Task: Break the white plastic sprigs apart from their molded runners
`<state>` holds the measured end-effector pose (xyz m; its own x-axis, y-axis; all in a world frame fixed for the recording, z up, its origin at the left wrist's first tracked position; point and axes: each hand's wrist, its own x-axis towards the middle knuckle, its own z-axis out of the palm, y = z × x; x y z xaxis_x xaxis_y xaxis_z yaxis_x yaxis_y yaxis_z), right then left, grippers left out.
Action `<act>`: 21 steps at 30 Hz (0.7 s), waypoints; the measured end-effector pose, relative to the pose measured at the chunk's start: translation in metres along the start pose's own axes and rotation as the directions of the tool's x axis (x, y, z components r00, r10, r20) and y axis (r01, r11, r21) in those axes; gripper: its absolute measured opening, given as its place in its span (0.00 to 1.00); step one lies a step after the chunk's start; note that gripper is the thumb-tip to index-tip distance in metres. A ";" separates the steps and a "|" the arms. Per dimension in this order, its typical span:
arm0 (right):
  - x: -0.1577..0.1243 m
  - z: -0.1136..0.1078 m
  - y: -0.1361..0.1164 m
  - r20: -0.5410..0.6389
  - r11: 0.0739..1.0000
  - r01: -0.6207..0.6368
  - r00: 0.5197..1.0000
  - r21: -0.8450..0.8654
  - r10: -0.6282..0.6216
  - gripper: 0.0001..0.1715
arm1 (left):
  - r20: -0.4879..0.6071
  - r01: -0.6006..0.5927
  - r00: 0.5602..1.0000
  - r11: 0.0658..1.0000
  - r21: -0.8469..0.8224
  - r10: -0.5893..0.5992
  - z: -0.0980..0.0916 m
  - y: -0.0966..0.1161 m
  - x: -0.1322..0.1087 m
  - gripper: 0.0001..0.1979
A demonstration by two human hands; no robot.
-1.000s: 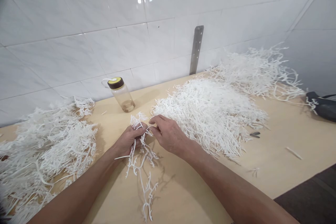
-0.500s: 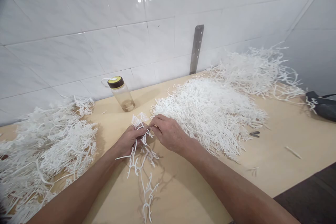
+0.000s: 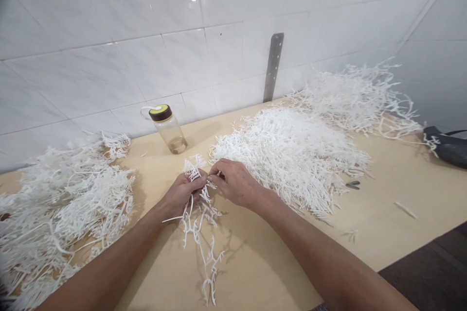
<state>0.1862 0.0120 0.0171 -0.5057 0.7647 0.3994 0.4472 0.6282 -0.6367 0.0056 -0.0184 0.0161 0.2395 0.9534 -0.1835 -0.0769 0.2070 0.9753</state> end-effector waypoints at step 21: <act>-0.003 0.010 -0.002 0.030 0.986 -0.137 0.990 -0.092 0.141 0.07 | -0.059 -0.109 0.989 0.940 0.323 0.135 0.002 -0.006 0.000 0.18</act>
<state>0.1797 0.0067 0.0105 -0.4599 0.8407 0.2858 0.5782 0.5278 -0.6222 0.0085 -0.0198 0.0107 0.1690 0.9840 -0.0569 0.2138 0.0197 0.9767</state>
